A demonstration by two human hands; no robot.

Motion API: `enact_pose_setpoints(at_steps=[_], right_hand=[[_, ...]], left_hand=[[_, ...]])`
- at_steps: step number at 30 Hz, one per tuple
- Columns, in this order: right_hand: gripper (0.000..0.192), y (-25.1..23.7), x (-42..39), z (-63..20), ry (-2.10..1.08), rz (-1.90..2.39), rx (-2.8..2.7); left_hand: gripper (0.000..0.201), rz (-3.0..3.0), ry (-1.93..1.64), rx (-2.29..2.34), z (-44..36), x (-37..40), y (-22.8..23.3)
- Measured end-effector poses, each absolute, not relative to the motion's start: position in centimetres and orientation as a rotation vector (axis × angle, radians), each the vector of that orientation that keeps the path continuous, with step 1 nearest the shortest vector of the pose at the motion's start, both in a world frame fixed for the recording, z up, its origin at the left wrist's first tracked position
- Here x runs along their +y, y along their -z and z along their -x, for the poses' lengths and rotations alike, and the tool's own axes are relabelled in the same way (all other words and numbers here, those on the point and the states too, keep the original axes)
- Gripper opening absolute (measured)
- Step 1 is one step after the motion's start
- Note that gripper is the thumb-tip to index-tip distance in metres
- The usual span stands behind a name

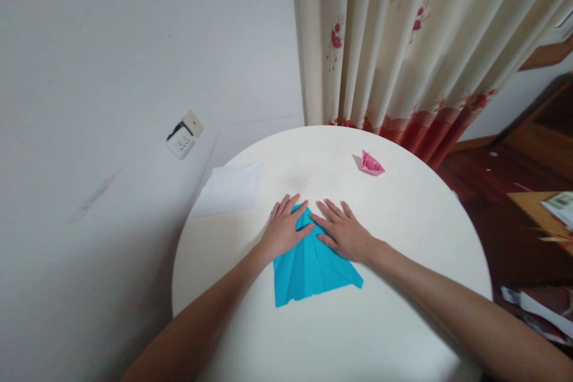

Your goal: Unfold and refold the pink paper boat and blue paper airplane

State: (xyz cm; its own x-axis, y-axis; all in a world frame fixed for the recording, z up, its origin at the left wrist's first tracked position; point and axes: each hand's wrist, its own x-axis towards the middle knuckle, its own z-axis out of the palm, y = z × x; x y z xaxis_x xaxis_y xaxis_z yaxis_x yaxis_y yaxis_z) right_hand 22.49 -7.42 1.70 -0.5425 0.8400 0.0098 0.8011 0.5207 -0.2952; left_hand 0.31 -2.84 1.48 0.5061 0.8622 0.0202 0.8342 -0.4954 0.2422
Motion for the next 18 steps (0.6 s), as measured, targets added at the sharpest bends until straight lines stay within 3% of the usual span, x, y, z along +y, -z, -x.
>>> enact_pose_setpoints(at_steps=[18], right_hand=[[0.065,-1.57,-7.55,-22.88,-0.419,1.457,-2.611]], left_hand=[[0.067,-2.543,-0.181,1.476,-0.43,-2.80,-1.63]])
